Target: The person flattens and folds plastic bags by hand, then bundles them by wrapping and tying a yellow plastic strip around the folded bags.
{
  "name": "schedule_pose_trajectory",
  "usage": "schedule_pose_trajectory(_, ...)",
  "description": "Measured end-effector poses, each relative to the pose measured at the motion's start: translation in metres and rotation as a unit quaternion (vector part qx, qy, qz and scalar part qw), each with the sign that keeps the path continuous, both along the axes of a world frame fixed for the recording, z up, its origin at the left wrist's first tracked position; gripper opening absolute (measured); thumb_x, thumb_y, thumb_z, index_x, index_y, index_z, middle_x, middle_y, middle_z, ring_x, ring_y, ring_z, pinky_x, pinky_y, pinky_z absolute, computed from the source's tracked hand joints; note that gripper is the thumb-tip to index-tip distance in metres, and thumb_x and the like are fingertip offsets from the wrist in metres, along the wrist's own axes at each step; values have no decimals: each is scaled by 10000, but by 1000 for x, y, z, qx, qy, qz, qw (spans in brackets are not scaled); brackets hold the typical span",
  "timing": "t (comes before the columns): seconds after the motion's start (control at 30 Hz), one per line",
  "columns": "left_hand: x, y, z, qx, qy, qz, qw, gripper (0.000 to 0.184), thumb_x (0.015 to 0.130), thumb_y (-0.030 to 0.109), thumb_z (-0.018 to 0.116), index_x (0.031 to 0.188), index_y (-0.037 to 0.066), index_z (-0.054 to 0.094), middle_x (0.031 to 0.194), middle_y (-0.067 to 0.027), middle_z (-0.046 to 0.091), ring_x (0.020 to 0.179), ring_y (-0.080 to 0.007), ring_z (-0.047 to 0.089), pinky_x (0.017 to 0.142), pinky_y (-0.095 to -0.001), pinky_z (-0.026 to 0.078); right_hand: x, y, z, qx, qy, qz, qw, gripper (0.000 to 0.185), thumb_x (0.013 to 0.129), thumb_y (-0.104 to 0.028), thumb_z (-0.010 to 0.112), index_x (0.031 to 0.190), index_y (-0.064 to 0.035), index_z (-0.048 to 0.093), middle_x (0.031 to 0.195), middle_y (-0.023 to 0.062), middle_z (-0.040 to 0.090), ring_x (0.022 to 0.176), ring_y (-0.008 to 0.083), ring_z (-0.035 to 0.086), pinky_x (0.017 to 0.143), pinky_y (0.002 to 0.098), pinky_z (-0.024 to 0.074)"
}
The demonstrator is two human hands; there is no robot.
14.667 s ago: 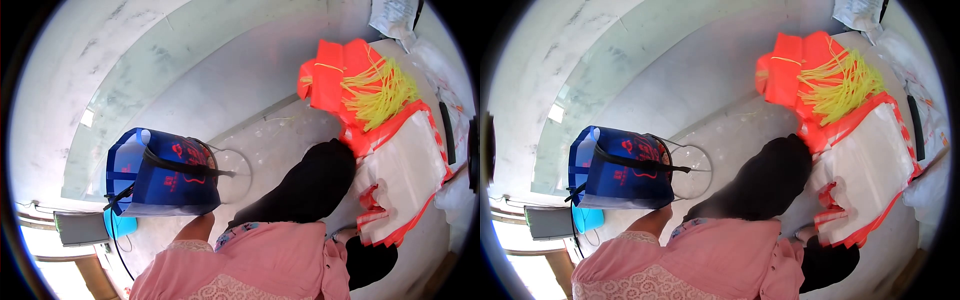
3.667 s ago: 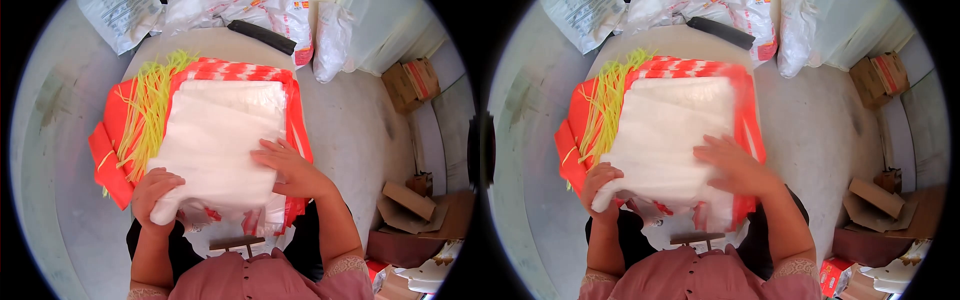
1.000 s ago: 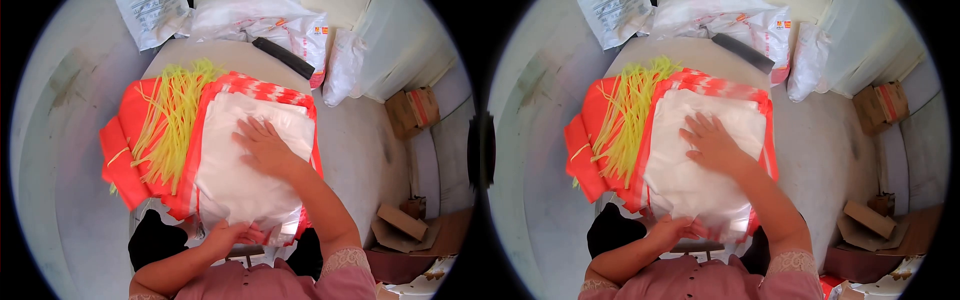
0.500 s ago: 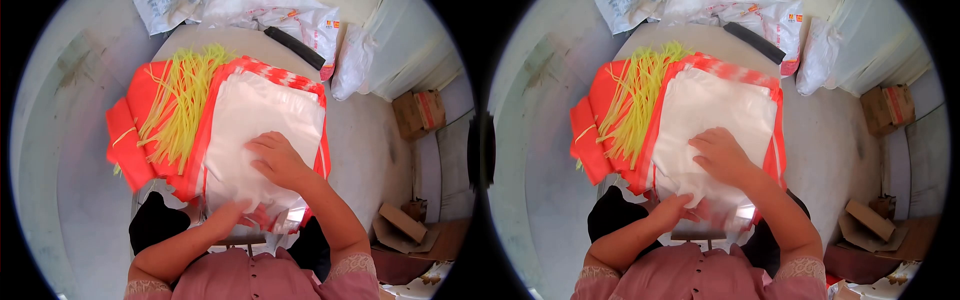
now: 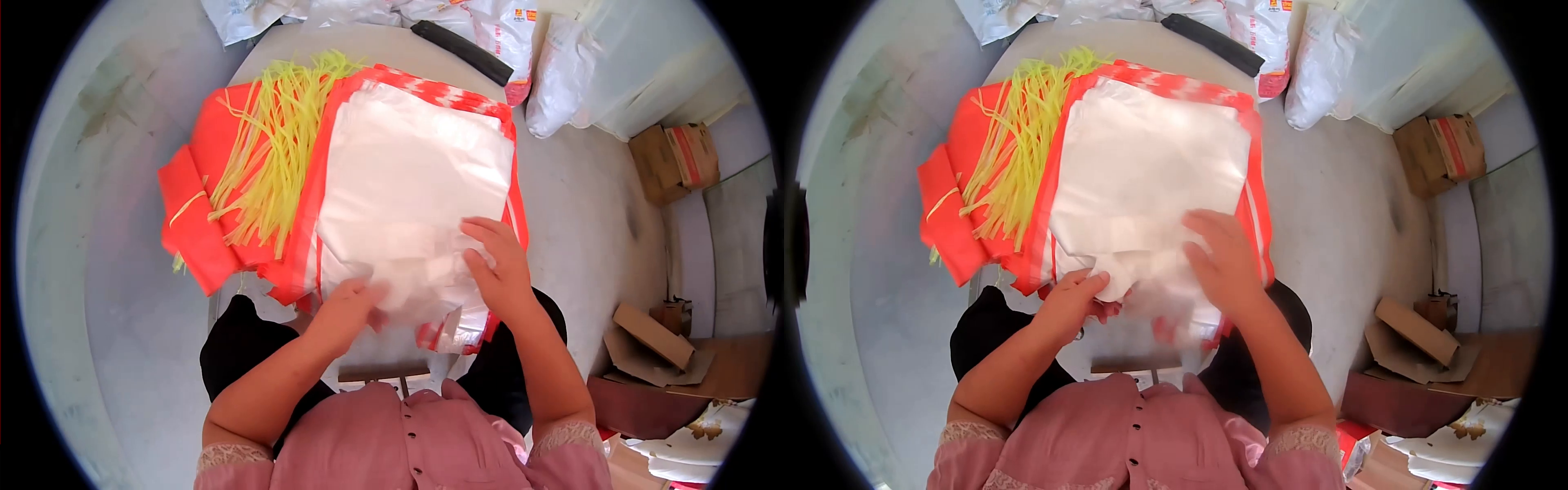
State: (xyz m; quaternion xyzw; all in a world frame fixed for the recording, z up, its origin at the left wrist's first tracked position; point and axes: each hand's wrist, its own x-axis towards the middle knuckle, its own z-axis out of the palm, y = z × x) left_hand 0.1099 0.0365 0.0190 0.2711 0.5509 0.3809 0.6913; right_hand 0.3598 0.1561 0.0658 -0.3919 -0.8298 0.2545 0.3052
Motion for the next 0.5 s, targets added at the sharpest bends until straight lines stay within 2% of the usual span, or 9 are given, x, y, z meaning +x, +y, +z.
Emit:
schedule_pose_trajectory(0.03, 0, 0, 3, 4, -26, 19, 999, 394, 1104, 307, 495, 1182, -17, 704, 1006, -107, 745, 806, -186, 687, 712, -347, 551, 13, -11, 0, -78, 32, -42, 996, 344, 989, -73, 657, 1328, -23, 681, 1443, 141, 630, 1325, 289, 591, 1115, 395, 460)
schedule_pose_trajectory(0.13, 4, -1, 10, 10, -99, 60, 993, 382, 1098, 309, 515, 1193, -18, 689, 1010, -115, 745, 826, -208, 707, 713, -351, 558, 43, -28, -24, -49, 59, -91, 993, 413, 974, -106, 688, 1371, 3, 653, 1481, 168, 612, 1376, 312, 575, 1140, 427, 461)
schedule_pose_trajectory(0.17, 5, 0, 13, 12, -118, 64, 991, 379, 1097, 310, 520, 1196, -17, 685, 1011, -118, 745, 836, -216, 713, 713, -353, 562, 43, -34, -30, -30, 70, -100, 992, 524, 977, -89, 667, 1483, -2, 564, 1521, 177, 581, 1416, 319, 541, 1197, 427, 404)
schedule_pose_trajectory(0.2, 4, 1, 15, 12, -137, 68, 988, 377, 1095, 312, 525, 1199, -15, 681, 1012, -121, 745, 846, -224, 720, 714, -354, 566, 45, -37, -32, -71, 91, -90, 989, 561, 980, -87, 659, 1517, -5, 523, 1521, 173, 581, 1427, 319, 528, 1209, 427, 386)
schedule_pose_trajectory(0.23, -1, 2, 13, 2, -168, 56, 984, 364, 1069, 279, 586, 1266, -16, 668, 1151, -114, 739, 907, -221, 719, 728, -361, 559, 46, -40, -33, -112, 112, -82, 984, 598, 982, -85, 651, 1551, -9, 482, 1520, 170, 580, 1437, 319, 516, 1221, 427, 368)
schedule_pose_trajectory(0.3, -1, 2, 7, 11, -185, 55, 981, 392, 1075, 295, 566, 1299, -15, 654, 1182, -109, 737, 926, -224, 720, 726, -362, 561, 46, -45, -31, -174, 133, -61, 974, 712, 990, -87, 628, 1644, -33, 351, 1515, 149, 584, 1469, 296, 469, 1241, 421, 327)
schedule_pose_trajectory(0.33, -1, 4, 6, 19, -193, 57, 979, 406, 1078, 303, 557, 1315, -14, 648, 1198, -107, 736, 935, -225, 721, 726, -363, 562, 44, -46, -26, -180, 124, -53, 974, 715, 991, -91, 629, 1646, -34, 347, 1514, 144, 584, 1471, 294, 464, 1241, 421, 326)
schedule_pose_trajectory(0.43, 0, 6, 10, 27, -215, 35, 976, 461, 1109, 347, 475, 1265, -49, 652, 1079, -158, 747, 888, -261, 728, 739, -389, 617, 39, -51, -17, -187, 119, -22, 975, 730, 990, -89, 633, 1654, -40, 335, 1509, 136, 579, 1450, 280, 475, 1220, 428, 353)
schedule_pose_trajectory(0.5, 2, 7, 13, 14, -230, 38, 972, 473, 1114, 359, 468, 1255, -53, 656, 1078, -163, 741, 903, -268, 725, 739, -389, 617, 37, -56, -21, -207, 147, -13, 967, 749, 1050, -274, 615, 1675, -41, 276, 1563, 161, 514, 1458, 299, 476, 1223, 460, 340)
